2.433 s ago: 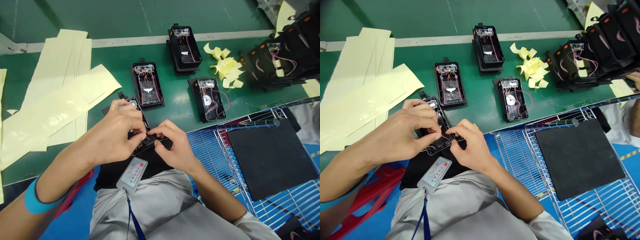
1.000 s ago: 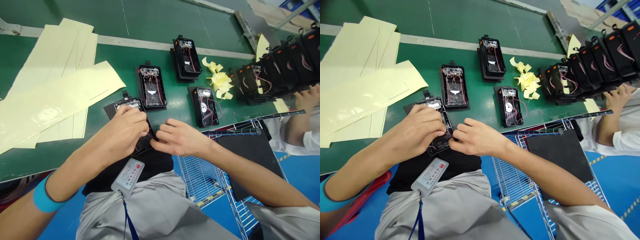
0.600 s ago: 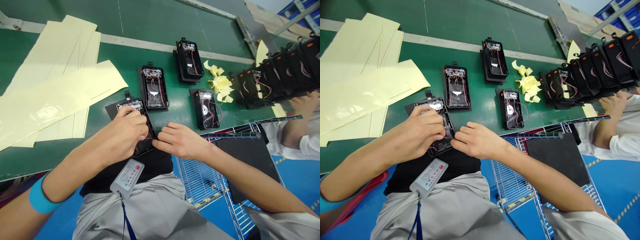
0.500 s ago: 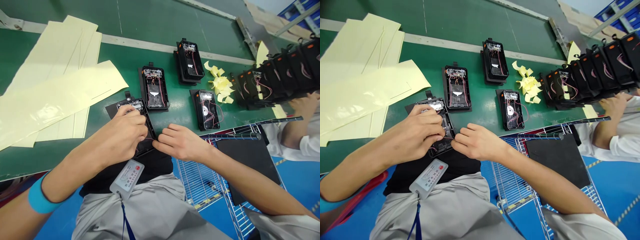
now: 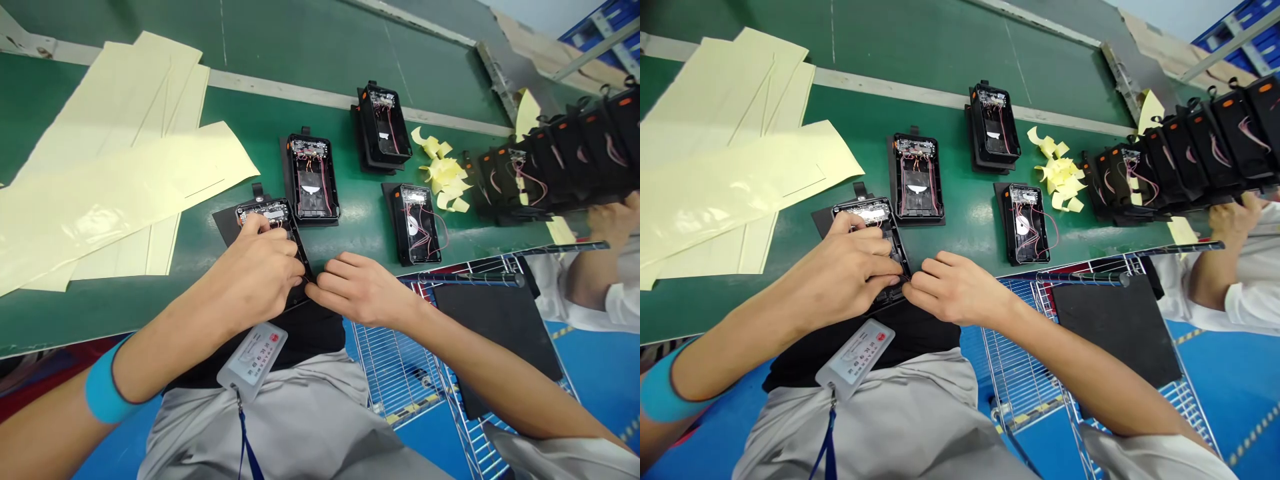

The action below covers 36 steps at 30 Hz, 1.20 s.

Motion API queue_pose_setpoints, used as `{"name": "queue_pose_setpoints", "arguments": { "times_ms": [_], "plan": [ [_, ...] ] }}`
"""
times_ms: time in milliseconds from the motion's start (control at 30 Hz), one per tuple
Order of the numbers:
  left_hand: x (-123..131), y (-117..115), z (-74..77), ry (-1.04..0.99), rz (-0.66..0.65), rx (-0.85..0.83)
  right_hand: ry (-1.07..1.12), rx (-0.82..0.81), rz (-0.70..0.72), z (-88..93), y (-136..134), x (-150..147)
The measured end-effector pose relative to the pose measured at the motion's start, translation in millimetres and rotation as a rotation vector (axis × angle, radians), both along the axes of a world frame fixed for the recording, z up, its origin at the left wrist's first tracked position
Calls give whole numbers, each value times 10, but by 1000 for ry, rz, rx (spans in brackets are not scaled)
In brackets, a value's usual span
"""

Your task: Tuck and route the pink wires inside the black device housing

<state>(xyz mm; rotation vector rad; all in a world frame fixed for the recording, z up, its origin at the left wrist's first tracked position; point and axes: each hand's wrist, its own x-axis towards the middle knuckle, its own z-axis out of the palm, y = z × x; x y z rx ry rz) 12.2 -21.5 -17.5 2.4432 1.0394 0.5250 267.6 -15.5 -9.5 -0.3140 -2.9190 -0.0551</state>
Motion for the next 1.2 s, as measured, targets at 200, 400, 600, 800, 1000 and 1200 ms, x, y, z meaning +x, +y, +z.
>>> {"name": "queue_pose_setpoints", "arguments": {
  "times_ms": [200,400,600,800,1000,1200],
  "plan": [
    [6,-31,7,-65,-8,-67,7,-11,-7,-25,-1,3],
    [51,-40,-17,-49,-4,-93,-5,-19,3,-26,21,19],
    [84,-75,-20,-49,4,-48,-1,7,25,-38,51,69],
    [91,-63,-28,-11,22,-44,-4,14,47,-9,103,57],
    [109,-76,-30,34,45,-43,-43,-1,59,55,131,28],
    [122,-77,-19,51,63,-38,-85,-6,51,86,139,13]
  ]
}}
